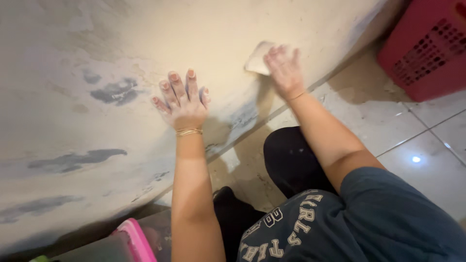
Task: The person kneels and uses a sanding block to smooth a wall surface, moving the block in circular and back-and-forth motions across a patch of wall near the floor. The person occasionally pauses to feel the wall with their hand.
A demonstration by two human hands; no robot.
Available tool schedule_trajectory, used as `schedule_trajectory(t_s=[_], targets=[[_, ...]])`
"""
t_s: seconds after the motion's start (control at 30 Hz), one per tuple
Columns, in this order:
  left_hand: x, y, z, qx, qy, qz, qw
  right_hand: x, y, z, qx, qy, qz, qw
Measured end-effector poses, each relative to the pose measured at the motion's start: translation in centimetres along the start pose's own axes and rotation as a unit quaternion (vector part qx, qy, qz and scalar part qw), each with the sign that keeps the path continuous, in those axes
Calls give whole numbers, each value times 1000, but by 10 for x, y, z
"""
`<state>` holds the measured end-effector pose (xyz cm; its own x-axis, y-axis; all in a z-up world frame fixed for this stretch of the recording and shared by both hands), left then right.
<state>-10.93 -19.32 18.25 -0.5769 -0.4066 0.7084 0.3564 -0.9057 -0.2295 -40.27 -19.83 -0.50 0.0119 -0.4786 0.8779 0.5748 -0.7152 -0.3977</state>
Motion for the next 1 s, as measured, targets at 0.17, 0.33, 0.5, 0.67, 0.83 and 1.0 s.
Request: schedule_trajectory(t_s=[0.17, 0.33, 0.5, 0.67, 0.83, 1.0], targets=[[-6, 0, 1, -3, 5, 13, 1000, -41, -38, -87, 52, 382, -177, 906], [-2, 0, 1, -15, 1, 3, 1000, -14, -10, -14, 71, 208, -70, 973], [-2, 1, 0, -14, 6, 10, 1000, -14, -17, -36, 0, 80, -47, 996], [-2, 1, -1, -12, -1, 6, 1000, -42, -42, -94, 41, 430, -139, 891], [-3, -1, 0, -11, -3, 1, 1000, 1, -18, 16, 134, 153, -66, 977], [-2, 1, -2, -12, -3, -1, 1000, -4, -30, -26, 55, 95, -71, 991]])
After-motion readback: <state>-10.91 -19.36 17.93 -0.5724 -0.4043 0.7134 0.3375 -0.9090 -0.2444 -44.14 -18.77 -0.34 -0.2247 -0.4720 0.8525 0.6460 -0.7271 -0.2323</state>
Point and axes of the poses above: each hand's wrist, its own x-axis towards the middle knuckle, its own y-axis out of the palm, z = x × y, the point moved 6 cm from there along x, towards the middle knuckle, and after that the axes turned 15 degrees about x, right-handed, at the moved point
